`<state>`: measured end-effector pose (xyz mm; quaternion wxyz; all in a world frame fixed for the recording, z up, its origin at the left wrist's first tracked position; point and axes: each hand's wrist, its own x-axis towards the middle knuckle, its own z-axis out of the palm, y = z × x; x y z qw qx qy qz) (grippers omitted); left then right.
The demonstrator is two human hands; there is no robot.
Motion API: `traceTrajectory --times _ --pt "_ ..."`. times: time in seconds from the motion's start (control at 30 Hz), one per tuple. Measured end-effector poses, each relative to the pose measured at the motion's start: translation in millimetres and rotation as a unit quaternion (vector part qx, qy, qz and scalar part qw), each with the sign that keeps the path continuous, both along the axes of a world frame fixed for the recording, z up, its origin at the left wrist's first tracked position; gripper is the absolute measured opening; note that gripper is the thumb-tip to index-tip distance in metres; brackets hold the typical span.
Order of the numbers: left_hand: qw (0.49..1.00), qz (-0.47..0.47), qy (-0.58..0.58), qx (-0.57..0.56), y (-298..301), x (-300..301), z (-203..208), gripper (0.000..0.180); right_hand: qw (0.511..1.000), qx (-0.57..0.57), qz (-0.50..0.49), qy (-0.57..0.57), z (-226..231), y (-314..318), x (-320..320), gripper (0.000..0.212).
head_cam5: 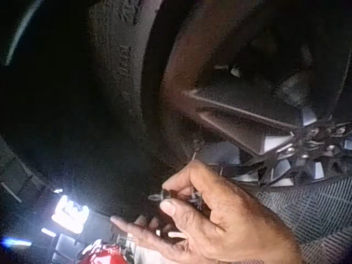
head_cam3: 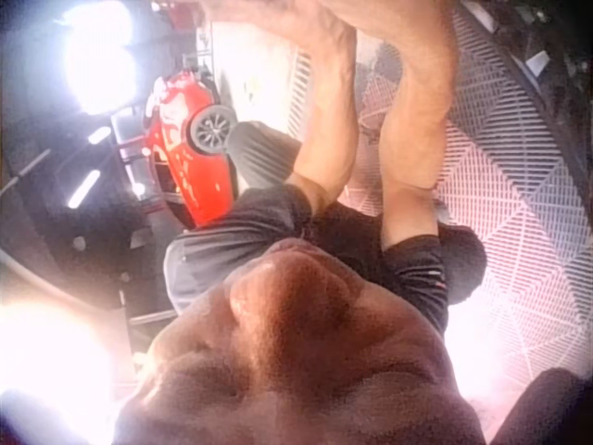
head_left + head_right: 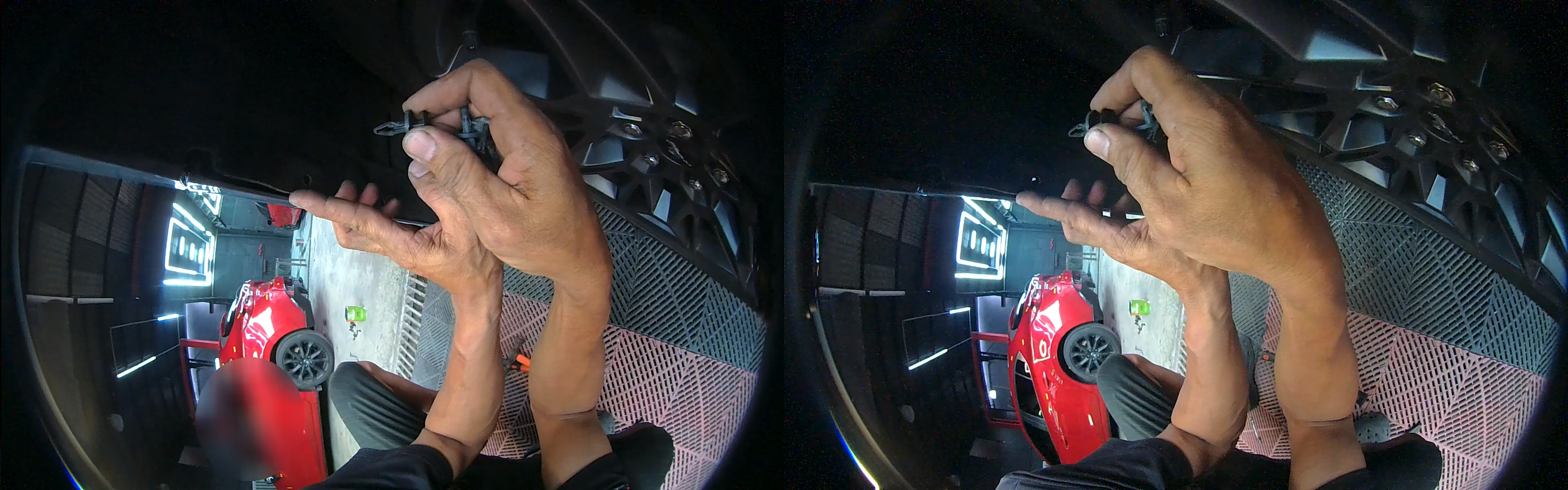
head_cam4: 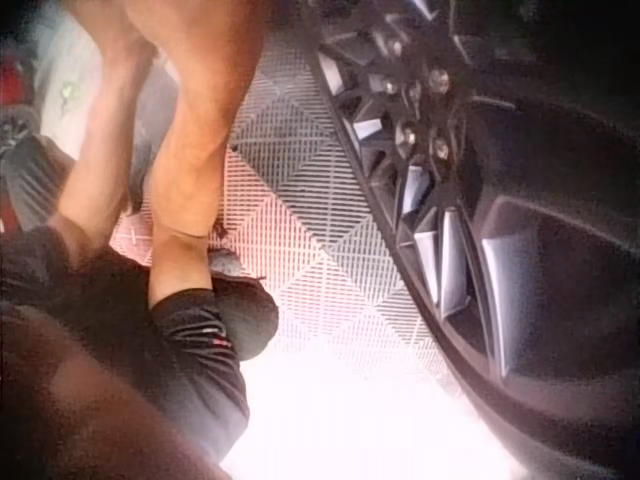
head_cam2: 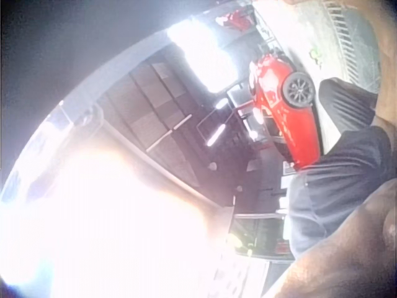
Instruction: The person aligns and secures a car front bumper to the vehicle using plastic fasteners. They repeatedly position the bumper, insert fasteners into holes, and press them to lock the bumper in place.
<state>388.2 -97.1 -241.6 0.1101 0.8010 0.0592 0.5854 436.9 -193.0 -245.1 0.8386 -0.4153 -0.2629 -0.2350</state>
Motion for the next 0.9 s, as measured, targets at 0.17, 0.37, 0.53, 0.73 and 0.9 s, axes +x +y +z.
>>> traceTrajectory --times 0.17,0.37,0.53,0.73,0.9 --pt "0.995 -0.082 -0.034 -0.039 -12 -1 5 0.088 1.000 0.004 -0.004 0.003 -1 0 1 0.022" --pt "0.985 -0.119 -0.071 -0.098 -18 -4 15 0.072 0.999 -0.031 0.017 0.019 -2 -3 4 0.020" --pt "0.986 -0.112 -0.051 -0.116 -29 -10 26 0.066 0.997 -0.047 0.054 0.035 0 3 7 0.019" --pt "0.979 -0.143 -0.085 -0.114 -20 -8 15 0.062 0.992 -0.050 0.114 0.004 22 17 2 0.018" --pt "0.966 -0.185 -0.066 -0.170 -29 -15 21 0.061 0.988 -0.072 0.135 0.000 28 18 3 0.017"
